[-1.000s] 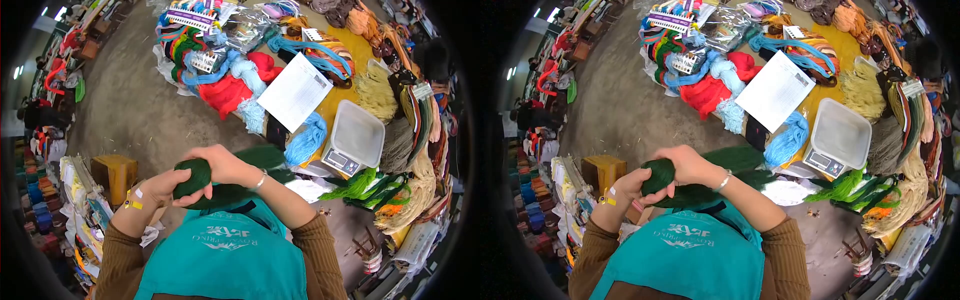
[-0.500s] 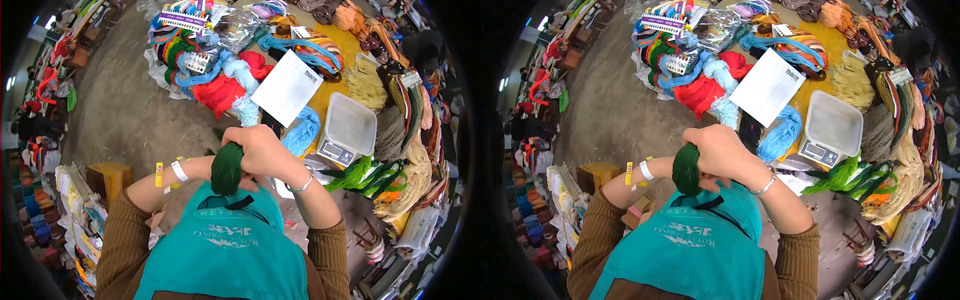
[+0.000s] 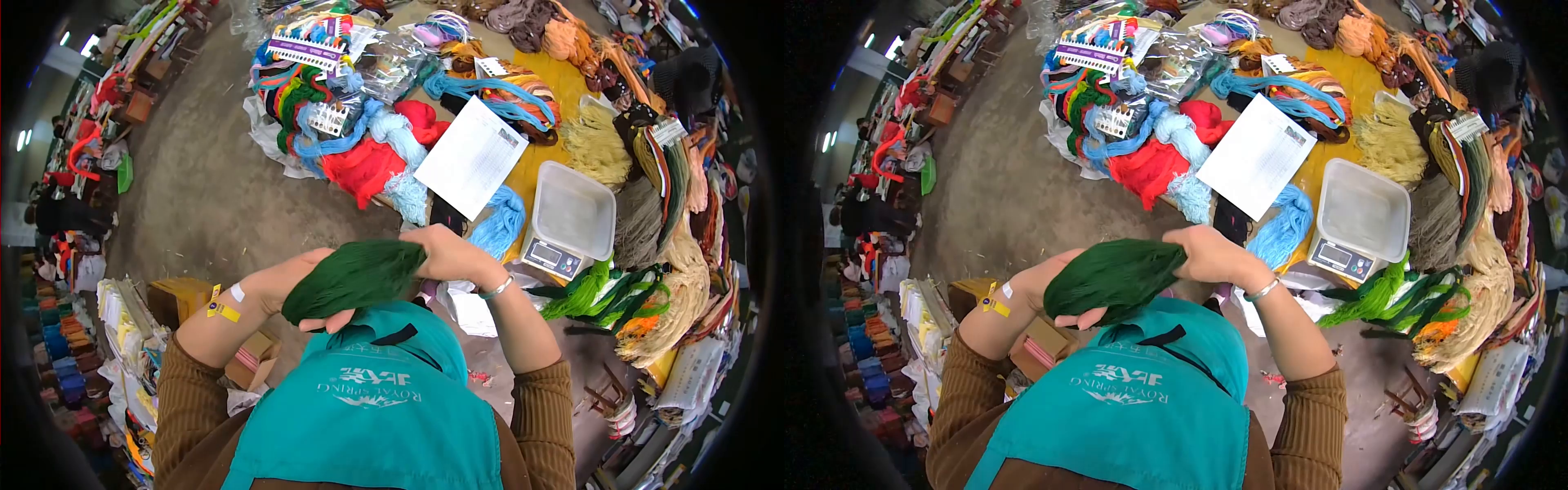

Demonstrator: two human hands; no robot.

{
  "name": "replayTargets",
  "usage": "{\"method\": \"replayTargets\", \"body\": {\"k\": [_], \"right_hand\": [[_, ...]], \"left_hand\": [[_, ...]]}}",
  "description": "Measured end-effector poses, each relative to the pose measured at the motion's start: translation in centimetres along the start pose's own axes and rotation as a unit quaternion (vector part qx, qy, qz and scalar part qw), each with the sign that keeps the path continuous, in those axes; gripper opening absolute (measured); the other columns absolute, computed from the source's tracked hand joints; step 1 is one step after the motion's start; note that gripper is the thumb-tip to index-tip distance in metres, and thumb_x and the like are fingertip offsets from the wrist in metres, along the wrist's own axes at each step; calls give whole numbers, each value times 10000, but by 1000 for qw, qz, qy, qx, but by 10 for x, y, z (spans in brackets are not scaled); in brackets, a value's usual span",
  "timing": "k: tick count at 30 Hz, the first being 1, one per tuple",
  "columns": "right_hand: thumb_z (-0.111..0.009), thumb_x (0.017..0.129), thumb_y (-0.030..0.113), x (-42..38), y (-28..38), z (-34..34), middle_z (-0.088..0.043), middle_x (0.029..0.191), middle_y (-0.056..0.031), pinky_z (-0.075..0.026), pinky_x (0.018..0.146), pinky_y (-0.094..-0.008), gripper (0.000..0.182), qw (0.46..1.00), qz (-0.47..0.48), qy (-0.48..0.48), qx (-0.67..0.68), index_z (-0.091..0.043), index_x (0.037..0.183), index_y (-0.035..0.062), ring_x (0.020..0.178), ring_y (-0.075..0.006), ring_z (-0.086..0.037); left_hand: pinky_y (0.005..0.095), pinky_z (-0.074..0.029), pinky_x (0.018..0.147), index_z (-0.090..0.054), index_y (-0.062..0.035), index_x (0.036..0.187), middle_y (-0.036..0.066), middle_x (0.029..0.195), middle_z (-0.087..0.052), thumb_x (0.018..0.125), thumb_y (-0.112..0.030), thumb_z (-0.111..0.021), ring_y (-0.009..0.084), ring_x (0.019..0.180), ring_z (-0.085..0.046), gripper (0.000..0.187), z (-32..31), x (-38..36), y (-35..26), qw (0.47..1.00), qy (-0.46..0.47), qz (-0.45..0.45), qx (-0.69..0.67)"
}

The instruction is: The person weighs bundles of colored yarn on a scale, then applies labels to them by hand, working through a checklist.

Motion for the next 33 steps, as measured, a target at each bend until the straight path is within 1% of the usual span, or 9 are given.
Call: {"method": "replayTargets", "body": {"k": [5, 10, 11, 17, 19, 22, 27, 30, 33], "right_hand": [[-726, 721, -27, -9, 52, 35, -671, 801, -52, -502, 700, -261, 235, 897, -25, -372, 237, -625, 931, 6, 752, -84, -617], [-748, 676, 29, -18, 99, 43, -654, 763, -99, -522, 639, -307, 281, 942, 48, -322, 82, -622, 924, 66, 687, -250, -677], [-755, 681, 46, -18, 101, 43, -656, 759, -82, -509, 646, -295, 259, 949, 41, -301, 80, -635, 911, 59, 685, -211, -662], [-743, 709, 109, -17, 57, 27, -667, 847, -134, -498, 698, -326, 362, 976, 55, -141, 156, -618, 1037, 22, 779, -193, -645], [-749, 717, 118, -10, 18, -3, -673, 867, -125, -497, 710, -325, 371, 955, 21, -140, 261, -613, 1044, 8, 781, -143, -615], [-732, 708, 46, -4, -25, -34, -685, 886, -134, -510, 754, -328, 344, 919, 3, -316, 236, -630, 1033, 1, 840, -132, -638], [-704, 665, 18, 5, 22, -5, -635, 780, -141, -512, 617, -388, 286, 910, -11, -410, -65, -593, 928, 30, 750, -323, -656], [-643, 648, 85, 11, 74, 10, -527, 692, -78, -471, 519, -369, 201, 867, 105, -391, -290, -523, 810, 82, 639, -243, -602], [-596, 676, 102, 21, 80, 10, -470, 656, -44, -461, 494, -326, 132, 843, 148, -378, -353, -496, 762, 104, 598, -205, -574]], "left_hand": [[289, -432, 387, -484, 15, 1284, 150, 737, -619, 946, -174, -554, 192, 494, -602, 393, 28, 11, 34, 961, -135, 117, -213], [315, -515, 517, -460, -54, 1345, 102, 883, -636, 909, -313, -665, 180, 618, -649, 547, 22, 49, 58, 976, 44, 169, 129], [328, -520, 659, -438, -53, 1375, 113, 1004, -619, 851, -356, -717, 201, 804, -640, 666, 7, 54, 45, 953, 102, 66, 276], [477, -339, 1062, -424, -17, 1413, 191, 1418, -445, 735, -592, -741, 305, 1287, -453, 943, -81, 38, -34, 701, 154, -332, 613], [486, -352, 1053, -427, 7, 1400, 206, 1461, -402, 734, -631, -717, 337, 1308, -437, 967, -85, 28, -54, 718, 135, -354, 585], [511, -355, 1054, -437, 25, 1380, 217, 1427, -430, 827, -612, -633, 403, 1313, -423, 866, -82, 17, -83, 618, 44, -372, 692], [558, -378, 1003, -529, -57, 1324, 87, 1202, -636, 858, -493, -615, 334, 1138, -577, 644, -30, 19, -87, 288, -302, -276, 866], [513, -423, 942, -533, -66, 1321, 92, 1142, -647, 864, -433, -604, 325, 1087, -588, 590, 33, 16, -75, 266, -316, -172, 894], [459, -476, 818, -583, -86, 1228, 111, 998, -670, 869, -368, -590, 329, 958, -627, 456, 72, 20, -51, 219, -221, -255, 915]]}}
Point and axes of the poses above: each hand's wrist, its own x-axis towards the middle knuckle, its own z-axis out of the back of the hand, y = z × x, the point moved 2 cm from there along x, towards the middle knuckle
